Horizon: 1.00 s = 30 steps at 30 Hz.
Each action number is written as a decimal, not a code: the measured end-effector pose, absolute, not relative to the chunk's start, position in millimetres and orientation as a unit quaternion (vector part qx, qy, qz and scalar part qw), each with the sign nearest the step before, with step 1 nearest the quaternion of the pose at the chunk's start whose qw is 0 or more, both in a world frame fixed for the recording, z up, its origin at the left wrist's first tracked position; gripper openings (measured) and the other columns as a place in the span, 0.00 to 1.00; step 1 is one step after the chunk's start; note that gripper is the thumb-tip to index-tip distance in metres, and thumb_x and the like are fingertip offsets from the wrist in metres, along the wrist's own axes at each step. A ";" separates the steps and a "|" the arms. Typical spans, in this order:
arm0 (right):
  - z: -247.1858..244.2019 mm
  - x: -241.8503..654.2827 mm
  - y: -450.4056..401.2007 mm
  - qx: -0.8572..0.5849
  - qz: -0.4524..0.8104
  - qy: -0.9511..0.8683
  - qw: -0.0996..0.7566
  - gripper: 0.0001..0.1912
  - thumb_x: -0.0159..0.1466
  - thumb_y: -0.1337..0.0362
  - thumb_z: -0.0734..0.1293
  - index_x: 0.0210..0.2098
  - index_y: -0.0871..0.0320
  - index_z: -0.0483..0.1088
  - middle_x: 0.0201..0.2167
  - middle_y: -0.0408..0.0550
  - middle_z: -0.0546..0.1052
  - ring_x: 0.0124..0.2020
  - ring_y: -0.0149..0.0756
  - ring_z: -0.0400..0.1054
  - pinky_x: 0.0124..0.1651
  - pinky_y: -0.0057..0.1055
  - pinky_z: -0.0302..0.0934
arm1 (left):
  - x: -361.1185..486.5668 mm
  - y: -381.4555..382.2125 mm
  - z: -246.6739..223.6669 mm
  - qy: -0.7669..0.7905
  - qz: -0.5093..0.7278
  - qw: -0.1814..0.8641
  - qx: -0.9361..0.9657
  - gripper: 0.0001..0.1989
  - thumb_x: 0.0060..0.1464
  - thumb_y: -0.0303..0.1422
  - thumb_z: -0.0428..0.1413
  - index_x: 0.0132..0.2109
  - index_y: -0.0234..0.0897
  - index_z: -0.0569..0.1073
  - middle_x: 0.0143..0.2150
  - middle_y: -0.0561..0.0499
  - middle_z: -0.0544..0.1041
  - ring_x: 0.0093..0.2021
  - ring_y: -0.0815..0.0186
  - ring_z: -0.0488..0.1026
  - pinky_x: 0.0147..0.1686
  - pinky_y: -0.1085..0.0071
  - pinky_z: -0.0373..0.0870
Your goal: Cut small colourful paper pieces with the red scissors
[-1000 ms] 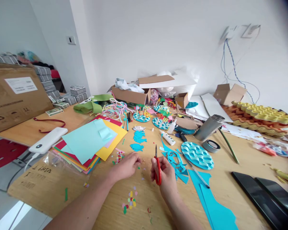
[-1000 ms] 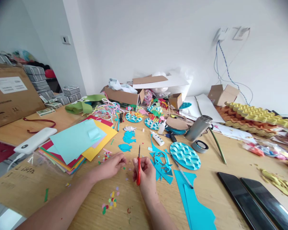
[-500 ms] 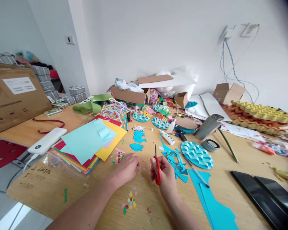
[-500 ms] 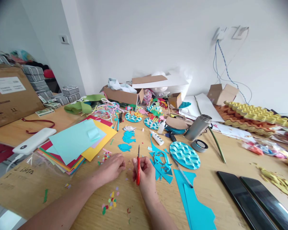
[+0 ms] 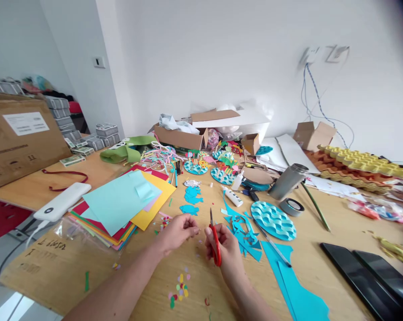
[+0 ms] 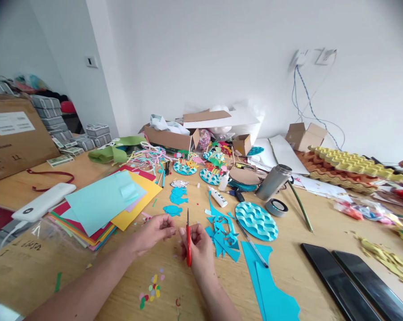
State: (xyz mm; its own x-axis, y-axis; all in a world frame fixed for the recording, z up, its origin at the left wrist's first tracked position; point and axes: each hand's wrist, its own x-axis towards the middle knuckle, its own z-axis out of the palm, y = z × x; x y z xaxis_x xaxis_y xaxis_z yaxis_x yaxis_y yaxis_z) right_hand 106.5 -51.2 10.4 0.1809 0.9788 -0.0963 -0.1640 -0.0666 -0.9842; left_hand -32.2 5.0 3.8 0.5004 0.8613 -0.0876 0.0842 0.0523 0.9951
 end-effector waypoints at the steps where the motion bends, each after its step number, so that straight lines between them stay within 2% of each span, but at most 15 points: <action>1: 10.5 106.0 -51.4 -0.521 0.513 -0.387 0.562 0.20 0.49 0.51 0.71 0.23 0.56 0.58 0.12 0.34 0.65 0.09 0.24 0.56 0.11 0.21 0.53 | -32.1 4.7 6.2 0.376 0.333 0.640 0.582 0.10 0.46 0.35 0.57 0.30 0.33 0.65 0.26 0.56 0.66 0.26 0.73 0.62 0.27 0.75 0.58; 4: 11.4 105.8 -51.7 -0.510 0.518 -0.378 0.573 0.20 0.49 0.51 0.70 0.23 0.57 0.59 0.15 0.36 0.68 0.10 0.25 0.58 0.12 0.22 0.54 | -31.8 2.6 11.9 0.361 0.359 0.680 0.528 0.14 0.40 0.36 0.62 0.30 0.32 0.67 0.26 0.55 0.68 0.25 0.73 0.64 0.27 0.75 0.60; 7: 12.5 107.0 -51.4 -0.503 0.513 -0.372 0.588 0.18 0.49 0.53 0.71 0.24 0.57 0.60 0.16 0.37 0.69 0.12 0.25 0.60 0.14 0.22 0.55 | -30.6 1.1 12.6 0.355 0.364 0.693 0.511 0.16 0.37 0.35 0.63 0.31 0.32 0.67 0.26 0.54 0.70 0.25 0.73 0.65 0.26 0.74 0.62; 12: 12.1 107.7 -50.1 -0.499 0.500 -0.378 0.598 0.19 0.45 0.57 0.74 0.25 0.57 0.61 0.18 0.38 0.70 0.16 0.28 0.64 0.18 0.25 0.59 | -28.9 0.8 8.1 0.367 0.358 0.672 0.535 0.16 0.38 0.33 0.63 0.35 0.32 0.68 0.29 0.52 0.71 0.29 0.70 0.68 0.28 0.72 0.65; 22: 10.2 104.7 -50.4 -0.520 0.442 -0.435 0.588 0.16 0.48 0.60 0.73 0.26 0.56 0.60 0.19 0.37 0.67 0.18 0.29 0.62 0.21 0.26 0.58 | -21.5 -2.8 8.0 0.426 0.369 0.552 0.614 0.10 0.39 0.26 0.59 0.34 0.33 0.69 0.28 0.52 0.73 0.29 0.68 0.70 0.32 0.72 0.66; 30: 9.4 105.8 -50.9 -0.527 0.427 -0.447 0.583 0.15 0.49 0.60 0.71 0.25 0.55 0.60 0.19 0.38 0.68 0.18 0.28 0.61 0.19 0.25 0.58 | -19.8 -6.2 12.2 0.426 0.371 0.546 0.619 0.08 0.40 0.24 0.56 0.33 0.33 0.70 0.29 0.51 0.74 0.31 0.68 0.71 0.33 0.72 0.67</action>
State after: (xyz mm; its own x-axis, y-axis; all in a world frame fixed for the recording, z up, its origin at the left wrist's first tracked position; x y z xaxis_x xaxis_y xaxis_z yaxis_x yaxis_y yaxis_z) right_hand 105.8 -50.9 9.4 0.2353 0.9694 0.0706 -0.0278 0.0793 -0.9965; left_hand -19.8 -6.2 12.2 0.3611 0.9325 -0.0059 0.1219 -0.0410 0.9917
